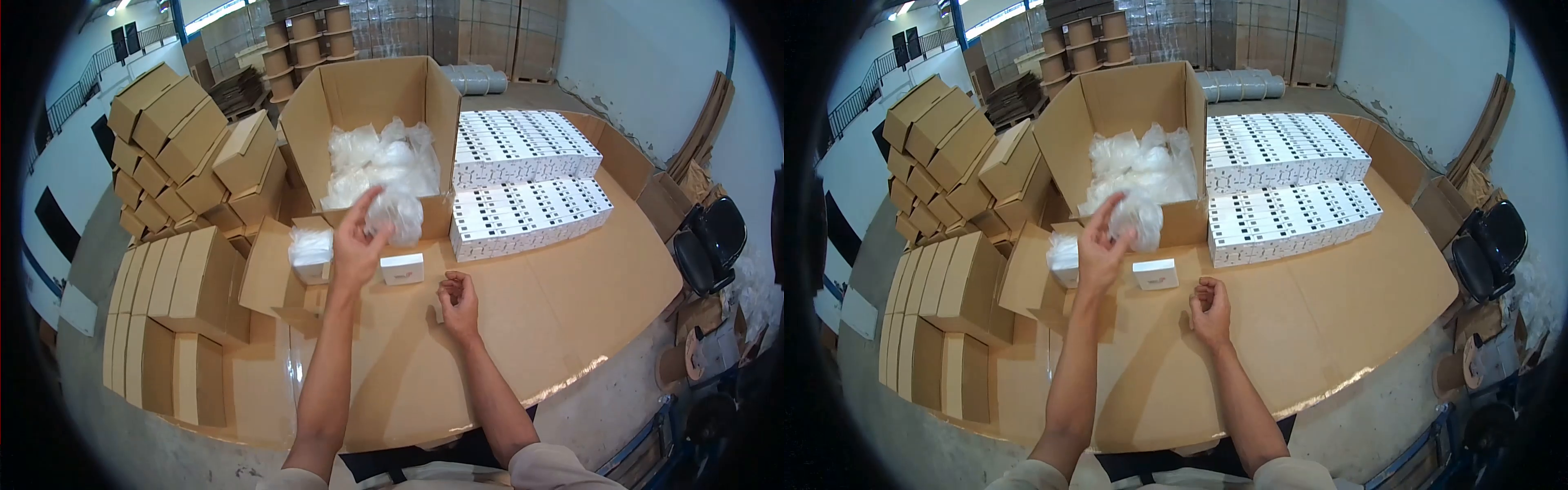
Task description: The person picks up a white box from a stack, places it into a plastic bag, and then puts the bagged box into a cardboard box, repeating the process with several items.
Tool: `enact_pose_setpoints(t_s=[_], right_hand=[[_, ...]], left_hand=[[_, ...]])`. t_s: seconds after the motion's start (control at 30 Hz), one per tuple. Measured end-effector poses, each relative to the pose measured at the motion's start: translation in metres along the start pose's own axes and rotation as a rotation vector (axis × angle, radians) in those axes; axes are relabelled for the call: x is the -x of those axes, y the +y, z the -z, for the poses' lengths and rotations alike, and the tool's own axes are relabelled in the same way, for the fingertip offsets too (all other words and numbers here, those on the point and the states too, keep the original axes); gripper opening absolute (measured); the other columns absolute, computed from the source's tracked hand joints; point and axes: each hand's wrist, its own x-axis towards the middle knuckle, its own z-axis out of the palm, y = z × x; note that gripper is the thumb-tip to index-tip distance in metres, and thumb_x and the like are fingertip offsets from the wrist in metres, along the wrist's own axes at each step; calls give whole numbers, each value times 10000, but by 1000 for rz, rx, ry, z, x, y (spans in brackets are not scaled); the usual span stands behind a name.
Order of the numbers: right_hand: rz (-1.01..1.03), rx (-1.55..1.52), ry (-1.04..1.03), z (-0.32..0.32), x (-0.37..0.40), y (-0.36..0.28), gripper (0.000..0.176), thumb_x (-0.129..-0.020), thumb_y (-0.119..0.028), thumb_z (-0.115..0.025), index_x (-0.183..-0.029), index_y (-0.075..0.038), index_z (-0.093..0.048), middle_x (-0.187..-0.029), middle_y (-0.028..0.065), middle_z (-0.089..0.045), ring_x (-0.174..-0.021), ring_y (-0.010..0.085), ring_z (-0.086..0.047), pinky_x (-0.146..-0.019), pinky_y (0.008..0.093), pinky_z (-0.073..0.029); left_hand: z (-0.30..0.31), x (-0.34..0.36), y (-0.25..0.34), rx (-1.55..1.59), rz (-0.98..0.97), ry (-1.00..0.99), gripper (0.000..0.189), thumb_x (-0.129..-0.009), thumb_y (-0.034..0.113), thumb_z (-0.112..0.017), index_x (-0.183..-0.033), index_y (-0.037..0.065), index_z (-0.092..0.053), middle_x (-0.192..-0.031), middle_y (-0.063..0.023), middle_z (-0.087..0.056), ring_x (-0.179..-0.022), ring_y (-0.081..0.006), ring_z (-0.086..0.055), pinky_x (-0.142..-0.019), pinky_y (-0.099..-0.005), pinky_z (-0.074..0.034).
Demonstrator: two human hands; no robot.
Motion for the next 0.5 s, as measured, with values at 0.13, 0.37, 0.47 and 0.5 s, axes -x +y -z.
enact_pose_setpoints(t_s=[0.13, 0.37, 0.47, 0.5], right_hand=[[-229, -364, -233, 10, 2, -22, 253, -1017, -153, -622, -1223, -14, -576, -1030, 60, -657, -870, 123, -654, -762, 257, -520], [-154, -263, -353, 0, 6, -33, 243, -1003, -110, -657, -1211, 13, -637, -986, 30, -694, -815, 67, -636, -710, 219, -513], [-129, -181, -344, -2, 8, -30, 207, -976, -49, -674, -1170, 25, -666, -942, 14, -697, -787, 59, -634, -694, 218, -521], [-108, -171, -339, -4, 7, -32, 199, -968, -29, -677, -1158, 28, -674, -927, 9, -697, -777, 57, -633, -689, 218, -523]], left_hand=[[-5, 83, -25, 59, 133, -48, 679, -893, -143, -631, -1524, -45, -400, -1528, -137, -479, -1273, -172, -557, -990, -289, -529], [-4, 142, -59, 51, 462, -134, 786, -866, -137, -677, -1562, 8, -343, -1546, -146, -453, -1288, -189, -565, -1064, -303, -469], [-8, 142, -53, 31, 455, -117, 718, -903, -68, -686, -1537, 16, -361, -1455, -147, -539, -1253, -183, -587, -1022, -297, -494], [-7, 141, -55, 14, 458, -88, 613, -928, -29, -682, -1483, 20, -425, -1383, -135, -582, -1206, -170, -603, -985, -292, -506]])
